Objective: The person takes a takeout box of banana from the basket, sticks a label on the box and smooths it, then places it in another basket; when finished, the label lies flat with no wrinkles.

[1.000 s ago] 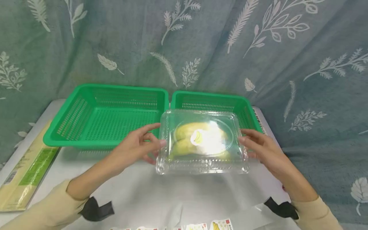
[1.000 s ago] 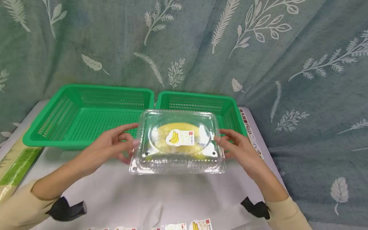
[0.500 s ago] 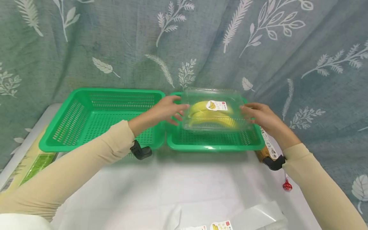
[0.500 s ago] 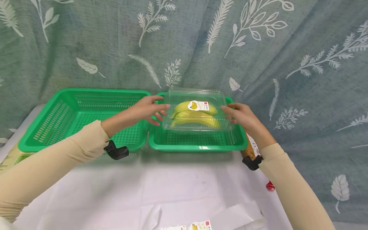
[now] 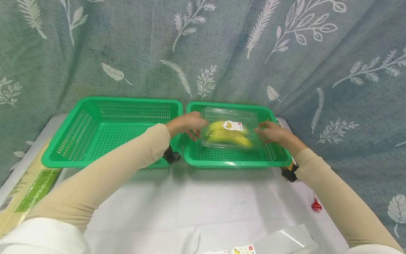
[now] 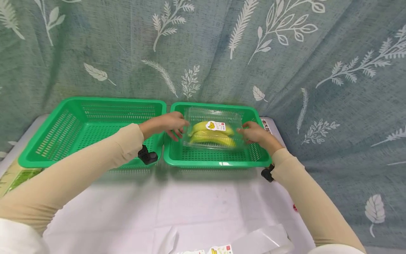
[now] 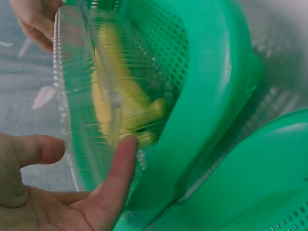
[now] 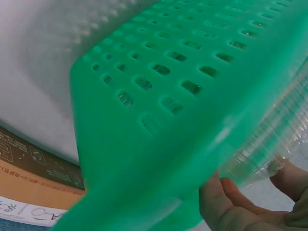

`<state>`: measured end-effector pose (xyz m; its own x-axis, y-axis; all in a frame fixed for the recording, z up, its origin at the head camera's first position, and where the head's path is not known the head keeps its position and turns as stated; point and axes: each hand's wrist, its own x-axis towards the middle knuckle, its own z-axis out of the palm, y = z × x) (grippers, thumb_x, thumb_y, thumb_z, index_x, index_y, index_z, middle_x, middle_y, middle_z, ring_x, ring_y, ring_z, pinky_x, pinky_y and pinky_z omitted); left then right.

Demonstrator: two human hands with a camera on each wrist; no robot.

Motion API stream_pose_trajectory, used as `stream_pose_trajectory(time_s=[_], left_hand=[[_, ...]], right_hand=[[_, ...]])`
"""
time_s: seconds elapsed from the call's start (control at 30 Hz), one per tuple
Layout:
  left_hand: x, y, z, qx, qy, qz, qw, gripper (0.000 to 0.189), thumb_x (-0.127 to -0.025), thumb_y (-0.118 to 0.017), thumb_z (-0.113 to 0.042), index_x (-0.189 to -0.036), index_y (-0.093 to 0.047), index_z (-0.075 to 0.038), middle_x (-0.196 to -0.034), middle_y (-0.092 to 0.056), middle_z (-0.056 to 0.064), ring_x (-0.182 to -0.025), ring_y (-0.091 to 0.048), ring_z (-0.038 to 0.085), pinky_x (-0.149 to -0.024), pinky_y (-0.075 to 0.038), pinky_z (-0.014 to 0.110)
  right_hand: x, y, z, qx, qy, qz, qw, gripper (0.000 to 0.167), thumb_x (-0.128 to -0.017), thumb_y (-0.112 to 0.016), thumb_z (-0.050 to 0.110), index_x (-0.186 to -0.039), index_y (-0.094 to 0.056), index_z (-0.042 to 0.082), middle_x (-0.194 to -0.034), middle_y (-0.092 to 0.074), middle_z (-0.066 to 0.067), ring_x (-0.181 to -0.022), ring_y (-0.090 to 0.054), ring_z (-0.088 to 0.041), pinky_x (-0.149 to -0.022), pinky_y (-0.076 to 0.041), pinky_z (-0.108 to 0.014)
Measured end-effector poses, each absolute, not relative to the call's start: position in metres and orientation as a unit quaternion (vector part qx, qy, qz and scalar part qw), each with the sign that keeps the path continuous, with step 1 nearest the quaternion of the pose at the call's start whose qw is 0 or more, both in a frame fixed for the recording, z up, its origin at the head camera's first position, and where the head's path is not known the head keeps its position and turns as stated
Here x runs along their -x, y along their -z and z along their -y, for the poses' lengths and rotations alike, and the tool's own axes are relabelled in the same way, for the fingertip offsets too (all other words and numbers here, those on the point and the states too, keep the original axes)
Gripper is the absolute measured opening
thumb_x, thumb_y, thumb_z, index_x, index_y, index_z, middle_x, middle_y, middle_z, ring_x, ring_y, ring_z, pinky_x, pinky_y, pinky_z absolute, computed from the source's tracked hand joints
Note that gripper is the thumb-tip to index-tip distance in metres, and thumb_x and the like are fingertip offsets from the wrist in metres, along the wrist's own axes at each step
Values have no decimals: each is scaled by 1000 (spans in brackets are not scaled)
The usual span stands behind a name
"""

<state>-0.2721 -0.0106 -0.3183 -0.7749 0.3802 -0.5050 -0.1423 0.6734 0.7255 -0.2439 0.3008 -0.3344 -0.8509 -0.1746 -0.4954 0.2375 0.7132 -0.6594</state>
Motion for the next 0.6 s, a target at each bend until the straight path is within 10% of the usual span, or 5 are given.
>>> stream_pose_trajectory(time_s=[0.6], left_hand=[[264,329,2,-98,-301,-884,344,70,-102,-43,-18,-157,-9,6,-156,-33,31,-93,-75,34,-76,-64,33]], right_hand=[[246,348,-292,-9,339,-894,293,70,-109,-42,30,-158,-6,-4,-162,-18,-32,-144,-36,-47,-116,-40,-55]])
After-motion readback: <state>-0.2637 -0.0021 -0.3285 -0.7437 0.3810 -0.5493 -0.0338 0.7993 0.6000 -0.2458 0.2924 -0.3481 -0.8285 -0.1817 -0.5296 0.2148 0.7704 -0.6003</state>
